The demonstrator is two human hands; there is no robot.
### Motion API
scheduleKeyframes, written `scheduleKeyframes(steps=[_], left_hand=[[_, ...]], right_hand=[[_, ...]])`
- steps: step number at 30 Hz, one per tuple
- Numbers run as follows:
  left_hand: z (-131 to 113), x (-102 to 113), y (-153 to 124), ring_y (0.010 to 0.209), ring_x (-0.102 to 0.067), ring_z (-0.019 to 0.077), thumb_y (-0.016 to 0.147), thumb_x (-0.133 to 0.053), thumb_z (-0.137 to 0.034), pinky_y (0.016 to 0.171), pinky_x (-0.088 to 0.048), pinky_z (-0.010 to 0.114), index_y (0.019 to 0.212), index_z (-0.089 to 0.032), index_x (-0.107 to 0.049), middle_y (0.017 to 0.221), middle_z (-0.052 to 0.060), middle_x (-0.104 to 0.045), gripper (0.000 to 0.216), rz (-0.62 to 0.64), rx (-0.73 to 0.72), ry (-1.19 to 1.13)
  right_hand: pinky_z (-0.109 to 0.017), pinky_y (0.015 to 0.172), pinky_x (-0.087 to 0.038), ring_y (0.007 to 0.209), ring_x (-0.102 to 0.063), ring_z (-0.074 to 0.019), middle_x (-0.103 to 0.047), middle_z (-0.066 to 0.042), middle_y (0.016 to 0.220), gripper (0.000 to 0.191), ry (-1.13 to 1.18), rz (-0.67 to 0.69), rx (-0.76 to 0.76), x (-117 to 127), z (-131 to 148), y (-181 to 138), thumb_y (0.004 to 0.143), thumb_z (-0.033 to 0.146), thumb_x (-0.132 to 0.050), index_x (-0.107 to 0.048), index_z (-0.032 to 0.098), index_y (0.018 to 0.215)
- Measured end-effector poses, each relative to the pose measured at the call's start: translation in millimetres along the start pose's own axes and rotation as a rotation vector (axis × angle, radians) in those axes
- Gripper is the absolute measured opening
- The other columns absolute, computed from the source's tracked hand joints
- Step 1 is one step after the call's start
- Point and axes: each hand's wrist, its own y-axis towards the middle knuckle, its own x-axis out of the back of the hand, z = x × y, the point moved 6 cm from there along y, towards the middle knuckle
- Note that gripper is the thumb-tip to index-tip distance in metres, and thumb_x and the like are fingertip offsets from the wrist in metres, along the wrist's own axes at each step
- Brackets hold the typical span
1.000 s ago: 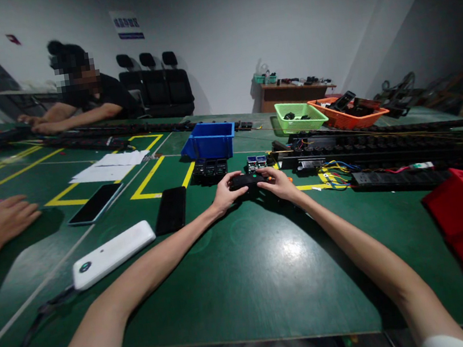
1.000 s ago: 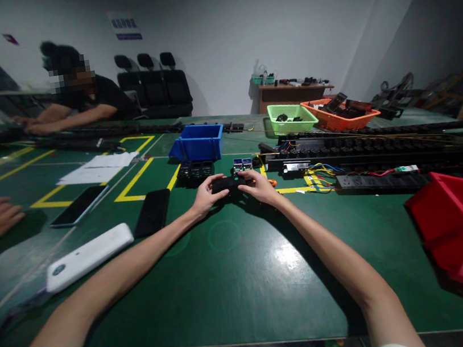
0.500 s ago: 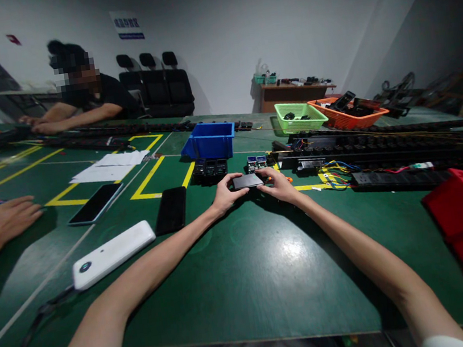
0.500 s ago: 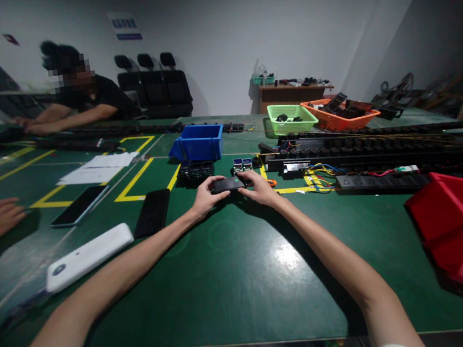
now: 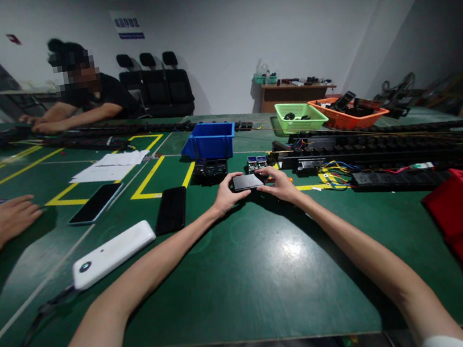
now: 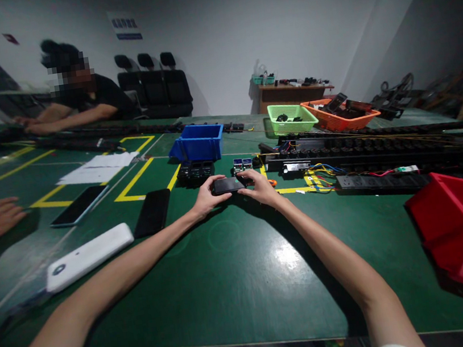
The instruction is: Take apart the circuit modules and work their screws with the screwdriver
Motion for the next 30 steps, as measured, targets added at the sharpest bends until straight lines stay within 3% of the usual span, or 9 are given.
scheduleKeyframes(steps=[9,30], left_hand=[[-1.7,-0.7,-0.6,0.101,-0.059,0.0222,0.061,-0.08,-0.041,0.092,-0.046,0.035,0.112,-0.018,-0.058,0.109,0.006,-0.063,0.06,0.028,-0.016,0.131],[-0.9,0.1,-0.4,0.097,-0.059,0.0212,0.062,-0.079,-0.04,0.088,-0.047,0.035,0.108,-0.018,-0.057,0.104,0.006,-0.063,0.056,0.014,-0.003,0.159]], right_hand=[[-0.04,0.083,-0.056,0.103,-0.06,-0.0249,-0.057,-0.009,0.111,0.052,0.0,0.038,0.038,-2.6,0.1,1.6,0.075,0.044,-0.073,-0.063,0.023,0.121],[-0.039,0.082,-0.057,0.107,-0.057,-0.0251,-0.055,-0.011,0.117,0.047,-0.083,0.05,0.102,-7.2,5.2,0.5,0.081,0.038,-0.067,-0.058,0.022,0.125]])
